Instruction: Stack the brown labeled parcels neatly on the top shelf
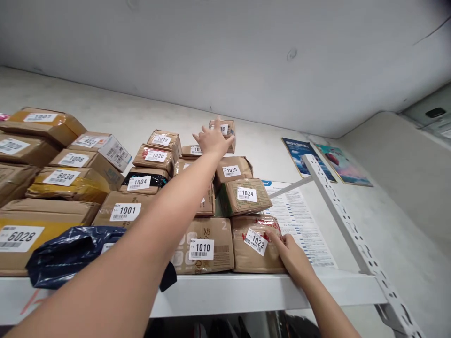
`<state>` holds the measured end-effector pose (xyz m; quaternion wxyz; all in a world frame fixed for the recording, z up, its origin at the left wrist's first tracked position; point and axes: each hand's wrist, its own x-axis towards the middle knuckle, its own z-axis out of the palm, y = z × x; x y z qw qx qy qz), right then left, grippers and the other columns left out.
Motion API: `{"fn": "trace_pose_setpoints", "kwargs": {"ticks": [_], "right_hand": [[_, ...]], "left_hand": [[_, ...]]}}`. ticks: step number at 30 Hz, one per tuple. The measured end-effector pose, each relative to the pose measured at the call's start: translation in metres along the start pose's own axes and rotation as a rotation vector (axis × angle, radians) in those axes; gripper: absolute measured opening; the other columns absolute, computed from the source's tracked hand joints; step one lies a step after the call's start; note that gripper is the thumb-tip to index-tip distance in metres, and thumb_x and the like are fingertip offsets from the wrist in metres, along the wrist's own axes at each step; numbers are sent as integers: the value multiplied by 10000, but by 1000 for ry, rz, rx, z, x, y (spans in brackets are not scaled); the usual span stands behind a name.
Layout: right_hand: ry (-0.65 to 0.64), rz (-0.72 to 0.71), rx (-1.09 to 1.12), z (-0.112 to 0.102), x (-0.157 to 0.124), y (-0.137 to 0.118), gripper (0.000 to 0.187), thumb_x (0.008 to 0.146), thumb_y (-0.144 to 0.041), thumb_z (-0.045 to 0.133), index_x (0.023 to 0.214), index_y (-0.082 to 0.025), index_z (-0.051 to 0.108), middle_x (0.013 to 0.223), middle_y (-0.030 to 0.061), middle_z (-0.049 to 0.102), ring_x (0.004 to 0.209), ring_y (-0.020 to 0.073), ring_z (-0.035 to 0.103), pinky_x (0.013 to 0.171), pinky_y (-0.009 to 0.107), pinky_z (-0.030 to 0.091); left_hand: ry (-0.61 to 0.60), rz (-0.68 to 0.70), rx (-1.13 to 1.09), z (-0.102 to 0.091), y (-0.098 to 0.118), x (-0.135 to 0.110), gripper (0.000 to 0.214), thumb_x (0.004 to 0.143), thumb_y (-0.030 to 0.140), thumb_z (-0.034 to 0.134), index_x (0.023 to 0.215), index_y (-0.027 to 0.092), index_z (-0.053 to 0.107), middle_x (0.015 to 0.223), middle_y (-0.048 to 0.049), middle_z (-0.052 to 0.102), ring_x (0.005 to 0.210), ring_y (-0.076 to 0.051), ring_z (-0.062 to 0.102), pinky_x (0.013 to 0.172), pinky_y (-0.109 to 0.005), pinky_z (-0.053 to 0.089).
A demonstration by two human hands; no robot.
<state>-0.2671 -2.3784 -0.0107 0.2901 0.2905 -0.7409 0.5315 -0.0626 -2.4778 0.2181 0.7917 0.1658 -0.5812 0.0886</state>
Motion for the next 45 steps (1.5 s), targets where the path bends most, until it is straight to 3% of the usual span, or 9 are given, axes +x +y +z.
{"fn": "trace_pose_setpoints", "kwargs": {"ticks": [6,10,15,21,24,29,33,36,45], "right_hand": [[6,-11,-2,0,-3,-1,482,767,-684,343,831,-219,451,896,143,663,905,313,612,802,383,423],[-19,-40,48,-2,-6,-4,523,742,-689,373,883,-206,514,939,132,669,934,306,608,827,377,421],[-20,-63,61,-3,-7,-6,579,726,-707,398,834,-184,622,926,143,692,937,333,616,830,396,430],[-25,-60,63,-5,-10,-9,623,709,-707,486,947,-155,650,1039,164,694,1004,331,612,874,397,430],[-19,-65,86,-4,-12,-9,632,695,-717,509,937,-150,648,1022,172,696,987,339,616,869,415,433],[-19,-70,122,-2,-8,-8,713,719,-725,474,1066,-115,595,1121,188,658,1053,329,600,914,417,430],[34,-162,144,-3,0,-12,921,674,-660,598,1364,-103,348,1342,185,508,1233,277,494,1010,347,386],[39,-240,82,-2,0,-28,1131,557,-652,706,1447,-161,211,1406,188,405,1292,301,421,1061,382,339],[146,32,-192,25,-31,-83,1263,461,-766,671,1436,-109,209,1450,305,225,1323,495,252,1022,612,257]], "left_hand": [[-56,-27,130,26,27,-13,792,691,617,557,1399,316,371,1256,-144,517,1158,-362,494,1113,-586,67],[-57,-33,273,26,26,-9,816,657,726,501,1267,184,521,1299,-199,508,1264,-393,355,1109,-601,23],[-173,-9,291,25,15,-7,875,653,790,434,1263,169,523,1346,-224,484,1318,-395,275,1095,-619,20],[1,148,142,15,5,-33,706,769,676,416,1272,184,474,1357,-195,403,1289,-370,311,1095,-548,175],[-156,192,22,-1,8,-65,645,785,602,460,1261,168,444,1342,-179,366,1282,-353,328,1064,-460,299],[-578,11,-67,-24,2,-118,977,679,582,620,1405,98,182,1462,-237,183,1377,-377,215,1072,-463,344],[-656,156,34,-27,-8,-127,1130,519,612,729,1391,95,231,1499,-248,126,1404,-407,112,1063,-507,354],[-701,301,135,-25,-11,-126,962,481,452,788,1282,101,387,1430,-231,262,1357,-399,214,1008,-460,422],[-641,420,106,-18,-16,-122,910,448,354,775,1253,158,399,1341,-157,346,1249,-349,338,971,-413,453]]}}
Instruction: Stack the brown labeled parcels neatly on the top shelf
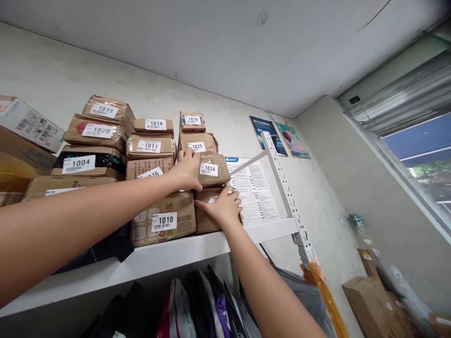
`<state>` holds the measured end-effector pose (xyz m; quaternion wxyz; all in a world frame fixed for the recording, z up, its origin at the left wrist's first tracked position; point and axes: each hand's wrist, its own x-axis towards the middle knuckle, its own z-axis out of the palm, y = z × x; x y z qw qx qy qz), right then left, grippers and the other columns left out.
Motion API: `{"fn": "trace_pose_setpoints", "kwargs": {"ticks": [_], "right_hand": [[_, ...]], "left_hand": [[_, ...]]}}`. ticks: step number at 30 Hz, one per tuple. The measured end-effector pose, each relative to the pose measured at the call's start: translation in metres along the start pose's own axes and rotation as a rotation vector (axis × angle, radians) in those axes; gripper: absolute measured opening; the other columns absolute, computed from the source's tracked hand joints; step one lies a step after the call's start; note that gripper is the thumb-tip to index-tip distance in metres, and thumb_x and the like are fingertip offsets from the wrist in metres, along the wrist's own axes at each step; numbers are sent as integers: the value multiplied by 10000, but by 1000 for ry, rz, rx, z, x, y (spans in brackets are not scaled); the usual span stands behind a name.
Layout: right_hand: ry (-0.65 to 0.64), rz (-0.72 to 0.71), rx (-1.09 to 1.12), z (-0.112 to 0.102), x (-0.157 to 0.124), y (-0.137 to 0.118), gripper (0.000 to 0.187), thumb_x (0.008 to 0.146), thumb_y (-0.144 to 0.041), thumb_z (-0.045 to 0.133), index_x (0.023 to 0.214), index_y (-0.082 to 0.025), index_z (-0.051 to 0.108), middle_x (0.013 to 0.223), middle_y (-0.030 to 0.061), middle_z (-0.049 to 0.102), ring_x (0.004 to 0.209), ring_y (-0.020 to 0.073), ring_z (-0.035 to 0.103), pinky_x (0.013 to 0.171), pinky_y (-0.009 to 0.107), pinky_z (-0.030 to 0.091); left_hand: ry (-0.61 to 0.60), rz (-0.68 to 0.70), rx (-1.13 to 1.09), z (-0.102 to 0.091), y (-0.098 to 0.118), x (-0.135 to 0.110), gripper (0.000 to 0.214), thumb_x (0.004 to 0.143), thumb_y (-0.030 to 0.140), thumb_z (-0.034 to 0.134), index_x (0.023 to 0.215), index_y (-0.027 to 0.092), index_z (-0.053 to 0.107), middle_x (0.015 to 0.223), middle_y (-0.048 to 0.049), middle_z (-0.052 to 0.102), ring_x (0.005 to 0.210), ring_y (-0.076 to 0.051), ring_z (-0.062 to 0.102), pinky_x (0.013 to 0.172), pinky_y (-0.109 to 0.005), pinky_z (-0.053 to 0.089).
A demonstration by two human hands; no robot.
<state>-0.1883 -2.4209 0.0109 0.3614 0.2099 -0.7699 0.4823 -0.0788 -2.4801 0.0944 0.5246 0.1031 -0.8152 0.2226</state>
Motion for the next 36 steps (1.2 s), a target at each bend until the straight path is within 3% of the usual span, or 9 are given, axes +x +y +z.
{"fn": "trace_pose_setpoints", "kwargs": {"ticks": [5,12,20,29,36], "right_hand": [[-49,53,-16,3,3,-7,1315,453,-732,690,1452,-89,128,1498,334,84,1355,521,144,1011,675,203],[73,32,-76,0,1,-11,1133,464,-666,724,1323,-45,324,1345,353,351,1220,501,389,968,553,309],[110,10,-39,-16,-7,-7,1037,456,-651,710,1269,-94,386,1276,310,407,1167,476,438,948,526,349],[77,-41,-61,-16,-2,11,1255,461,-864,576,1420,-135,224,1335,290,369,1233,481,385,1010,547,286],[40,24,-5,-16,-2,9,1269,467,-832,609,1448,-163,161,1352,294,339,1231,470,378,980,553,315]], "left_hand": [[21,17,-32,4,-3,2,898,442,359,785,1232,149,412,1323,-161,349,1256,-350,326,975,-405,449],[38,28,-60,4,-3,2,889,451,363,793,1219,113,422,1335,-186,342,1266,-365,314,1015,-412,412],[-11,-36,-36,-2,-2,3,878,450,369,810,1216,165,434,1367,-166,318,1288,-348,322,984,-424,449],[-64,-20,2,2,4,5,975,455,321,789,1290,65,355,1392,-236,289,1358,-389,227,1074,-405,341],[-65,-5,-10,0,-2,5,992,433,315,792,1283,41,362,1376,-219,311,1327,-418,266,1068,-394,349]]}}
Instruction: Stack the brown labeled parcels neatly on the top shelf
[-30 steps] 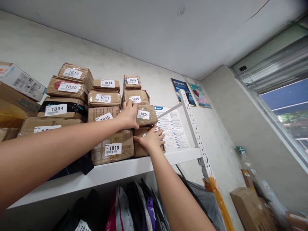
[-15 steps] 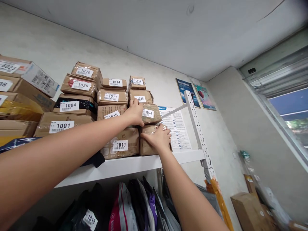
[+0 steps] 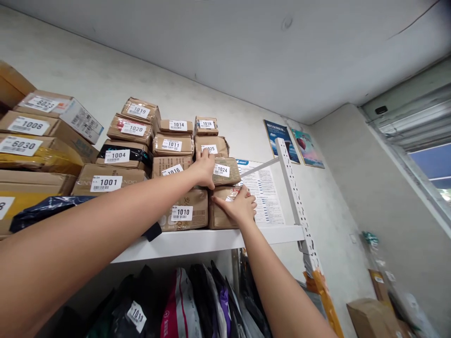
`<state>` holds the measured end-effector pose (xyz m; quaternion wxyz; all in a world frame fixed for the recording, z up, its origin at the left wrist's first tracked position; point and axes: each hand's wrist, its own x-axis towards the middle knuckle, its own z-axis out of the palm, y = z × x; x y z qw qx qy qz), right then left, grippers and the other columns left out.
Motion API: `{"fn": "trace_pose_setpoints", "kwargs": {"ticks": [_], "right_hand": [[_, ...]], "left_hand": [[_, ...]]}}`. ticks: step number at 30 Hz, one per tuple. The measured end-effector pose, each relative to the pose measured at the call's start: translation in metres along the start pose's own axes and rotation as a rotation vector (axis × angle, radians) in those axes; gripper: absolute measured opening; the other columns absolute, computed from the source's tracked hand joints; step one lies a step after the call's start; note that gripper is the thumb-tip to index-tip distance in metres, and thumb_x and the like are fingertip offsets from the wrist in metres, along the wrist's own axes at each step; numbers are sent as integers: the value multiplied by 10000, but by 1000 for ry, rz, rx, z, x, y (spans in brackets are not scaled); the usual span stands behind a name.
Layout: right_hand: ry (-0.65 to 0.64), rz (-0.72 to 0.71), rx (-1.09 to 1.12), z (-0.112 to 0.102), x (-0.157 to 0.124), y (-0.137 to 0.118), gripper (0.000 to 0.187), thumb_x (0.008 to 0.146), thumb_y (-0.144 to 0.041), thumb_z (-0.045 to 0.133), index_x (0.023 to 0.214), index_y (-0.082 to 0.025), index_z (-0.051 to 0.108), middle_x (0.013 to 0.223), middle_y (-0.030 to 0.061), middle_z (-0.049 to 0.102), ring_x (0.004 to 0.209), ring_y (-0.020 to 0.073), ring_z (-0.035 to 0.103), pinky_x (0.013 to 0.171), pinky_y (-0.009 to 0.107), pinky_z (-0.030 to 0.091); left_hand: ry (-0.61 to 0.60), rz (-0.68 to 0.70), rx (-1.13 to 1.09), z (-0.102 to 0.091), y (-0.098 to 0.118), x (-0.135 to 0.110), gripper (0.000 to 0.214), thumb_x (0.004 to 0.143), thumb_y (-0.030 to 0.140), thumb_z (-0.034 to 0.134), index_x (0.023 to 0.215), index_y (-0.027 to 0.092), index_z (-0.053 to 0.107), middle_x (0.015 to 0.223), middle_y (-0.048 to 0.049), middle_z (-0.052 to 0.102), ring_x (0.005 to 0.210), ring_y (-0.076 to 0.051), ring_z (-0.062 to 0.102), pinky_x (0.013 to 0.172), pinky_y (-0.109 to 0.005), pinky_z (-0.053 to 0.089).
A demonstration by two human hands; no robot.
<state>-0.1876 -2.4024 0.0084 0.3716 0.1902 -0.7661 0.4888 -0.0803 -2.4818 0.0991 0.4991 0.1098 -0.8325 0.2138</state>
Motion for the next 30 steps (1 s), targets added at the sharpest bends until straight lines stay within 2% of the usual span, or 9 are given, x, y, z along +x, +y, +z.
{"fn": "trace_pose_setpoints", "kwargs": {"ticks": [6,10,13,16,18,20,23,27,30], "right_hand": [[52,23,-9,4,-2,-1,1209,488,-773,653,1440,-180,200,1339,290,357,1227,468,386,973,548,309],[76,-12,-6,5,-5,2,1192,517,-796,621,1443,-166,215,1345,302,354,1224,476,401,989,534,307],[130,-58,-12,6,-8,5,1138,568,-777,614,1426,-120,255,1325,322,378,1210,479,425,995,526,316],[229,-104,18,10,-13,9,1069,625,-716,623,1397,-49,302,1267,341,431,1177,487,456,980,541,342],[292,-159,90,15,-17,15,1083,648,-764,538,1384,-1,317,1257,361,433,1184,498,447,984,561,339],[342,-224,179,20,-22,22,1181,628,-879,350,1362,47,338,1266,384,418,1219,512,405,1004,583,315],[374,-312,261,28,-31,30,1302,564,-951,163,1346,73,348,1320,396,366,1275,513,333,1040,603,262],[365,-424,287,34,-38,29,1175,645,-894,268,1363,34,321,1399,366,279,1342,467,236,1073,620,196],[362,-510,316,33,-48,22,1042,720,-811,345,1355,14,310,1395,344,280,1355,429,203,1066,629,203]], "left_hand": [[-4,20,1,-6,-4,-9,990,437,323,801,1276,33,362,1371,-230,313,1292,-387,309,1008,-414,415],[5,40,55,-5,-1,-10,1054,441,349,826,1300,-16,337,1380,-277,308,1321,-415,261,1044,-444,365],[14,42,102,-3,4,-11,1156,443,352,848,1364,-23,258,1403,-282,303,1331,-396,265,1060,-428,345],[47,58,143,-1,7,-24,1218,492,419,833,1417,-1,162,1435,-260,284,1346,-360,255,1097,-411,295],[104,111,101,2,5,-42,1154,566,496,775,1423,15,170,1434,-243,292,1339,-353,261,1109,-429,277],[164,188,1,6,-1,-67,986,665,537,677,1415,65,243,1404,-212,334,1318,-344,287,1103,-460,290],[207,242,-120,12,-22,-108,707,756,479,579,1367,190,370,1336,-152,388,1285,-317,330,1078,-498,337],[264,159,-86,15,-62,-153,546,795,376,547,1290,170,445,1295,-171,376,1265,-342,339,1045,-559,364],[358,166,-50,11,-76,-191,448,822,309,519,1242,165,465,1263,-163,379,1229,-329,363,1040,-552,368]]}}
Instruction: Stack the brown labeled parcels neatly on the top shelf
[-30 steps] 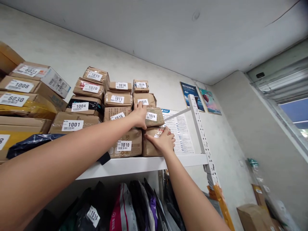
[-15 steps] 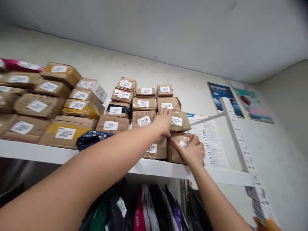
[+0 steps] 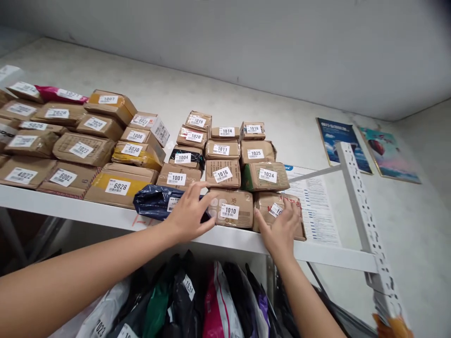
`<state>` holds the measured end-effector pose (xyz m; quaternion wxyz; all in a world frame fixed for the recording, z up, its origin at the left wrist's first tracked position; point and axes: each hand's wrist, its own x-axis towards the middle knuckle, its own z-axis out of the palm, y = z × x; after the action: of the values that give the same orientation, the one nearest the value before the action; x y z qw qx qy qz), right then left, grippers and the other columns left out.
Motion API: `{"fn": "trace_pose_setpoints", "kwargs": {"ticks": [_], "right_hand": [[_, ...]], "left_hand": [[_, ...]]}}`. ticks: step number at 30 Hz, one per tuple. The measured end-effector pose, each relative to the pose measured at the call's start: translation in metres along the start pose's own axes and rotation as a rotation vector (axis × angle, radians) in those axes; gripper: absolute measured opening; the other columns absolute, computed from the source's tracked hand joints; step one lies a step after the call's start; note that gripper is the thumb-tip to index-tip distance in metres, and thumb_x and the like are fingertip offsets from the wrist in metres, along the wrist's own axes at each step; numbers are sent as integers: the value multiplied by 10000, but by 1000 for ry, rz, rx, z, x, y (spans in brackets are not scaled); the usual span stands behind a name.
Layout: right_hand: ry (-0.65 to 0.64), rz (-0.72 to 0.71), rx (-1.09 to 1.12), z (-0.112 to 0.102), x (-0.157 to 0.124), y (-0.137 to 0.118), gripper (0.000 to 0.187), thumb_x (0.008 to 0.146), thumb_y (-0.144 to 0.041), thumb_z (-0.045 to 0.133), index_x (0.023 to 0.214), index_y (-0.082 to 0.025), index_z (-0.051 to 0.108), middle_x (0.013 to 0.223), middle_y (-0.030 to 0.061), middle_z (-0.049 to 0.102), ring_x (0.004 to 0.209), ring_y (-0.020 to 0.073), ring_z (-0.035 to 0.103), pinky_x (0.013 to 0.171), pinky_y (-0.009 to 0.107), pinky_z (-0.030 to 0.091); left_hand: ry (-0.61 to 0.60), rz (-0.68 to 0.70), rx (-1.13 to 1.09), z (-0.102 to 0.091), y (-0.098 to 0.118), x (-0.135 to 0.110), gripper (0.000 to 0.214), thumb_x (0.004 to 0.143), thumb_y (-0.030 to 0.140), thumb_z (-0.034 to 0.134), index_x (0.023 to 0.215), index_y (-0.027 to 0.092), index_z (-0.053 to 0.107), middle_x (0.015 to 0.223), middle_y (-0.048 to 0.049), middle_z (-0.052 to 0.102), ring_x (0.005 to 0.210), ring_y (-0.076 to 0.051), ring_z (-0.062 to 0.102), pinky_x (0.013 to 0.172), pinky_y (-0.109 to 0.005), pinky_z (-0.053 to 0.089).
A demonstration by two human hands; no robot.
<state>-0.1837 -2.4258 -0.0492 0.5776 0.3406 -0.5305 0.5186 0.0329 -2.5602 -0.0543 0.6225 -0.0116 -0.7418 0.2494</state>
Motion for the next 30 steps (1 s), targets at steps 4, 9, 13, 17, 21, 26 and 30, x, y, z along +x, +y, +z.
{"fn": "trace_pose_setpoints", "kwargs": {"ticks": [4,9,13,17,21,26,30], "right_hand": [[-22,-104,39,-1,-11,-25,845,782,-675,454,1353,-70,301,1398,281,285,1342,385,237,1067,616,214],[-23,-195,18,7,-6,-60,728,750,-537,576,1305,-131,339,1332,224,332,1276,360,294,1059,594,247],[-39,-138,-81,12,27,-77,815,700,-524,634,1329,-126,302,1351,240,292,1295,388,245,1055,592,243],[-99,50,-247,14,72,-74,1070,641,-611,672,1416,-74,166,1420,334,197,1351,467,174,1070,595,179],[-179,205,-368,19,106,-59,1140,593,-620,699,1433,-61,166,1425,361,233,1351,502,200,1062,581,176],[-192,253,-382,20,115,-51,1151,574,-608,722,1443,-73,189,1317,341,388,1224,480,395,989,545,285],[-144,253,-355,20,112,-50,1087,566,-600,725,1427,-129,256,1285,299,413,1168,463,427,953,546,308]], "left_hand": [[34,67,-14,-26,8,-50,418,806,238,537,1212,216,442,1255,-126,376,1216,-289,387,1090,-551,302],[43,6,98,-36,-11,-74,421,814,282,538,1218,202,448,1254,-146,381,1210,-322,395,1046,-555,349],[99,-296,125,-46,-40,-47,545,826,438,500,1272,130,443,1262,-187,370,1239,-341,388,1045,-517,370],[37,-574,121,-51,-57,3,831,715,574,585,1368,117,348,1348,-223,317,1332,-376,300,1088,-507,310],[-133,-865,150,-34,-64,52,1130,578,664,667,1414,40,232,1403,-321,280,1321,-452,302,1062,-530,308],[-160,-1089,195,-5,-61,79,1319,444,705,712,1453,63,155,1443,-333,255,1315,-454,320,1063,-496,290],[-6,-1129,223,4,-57,79,1332,391,663,748,1461,127,165,1426,-299,313,1277,-460,359,1026,-538,310]]}}
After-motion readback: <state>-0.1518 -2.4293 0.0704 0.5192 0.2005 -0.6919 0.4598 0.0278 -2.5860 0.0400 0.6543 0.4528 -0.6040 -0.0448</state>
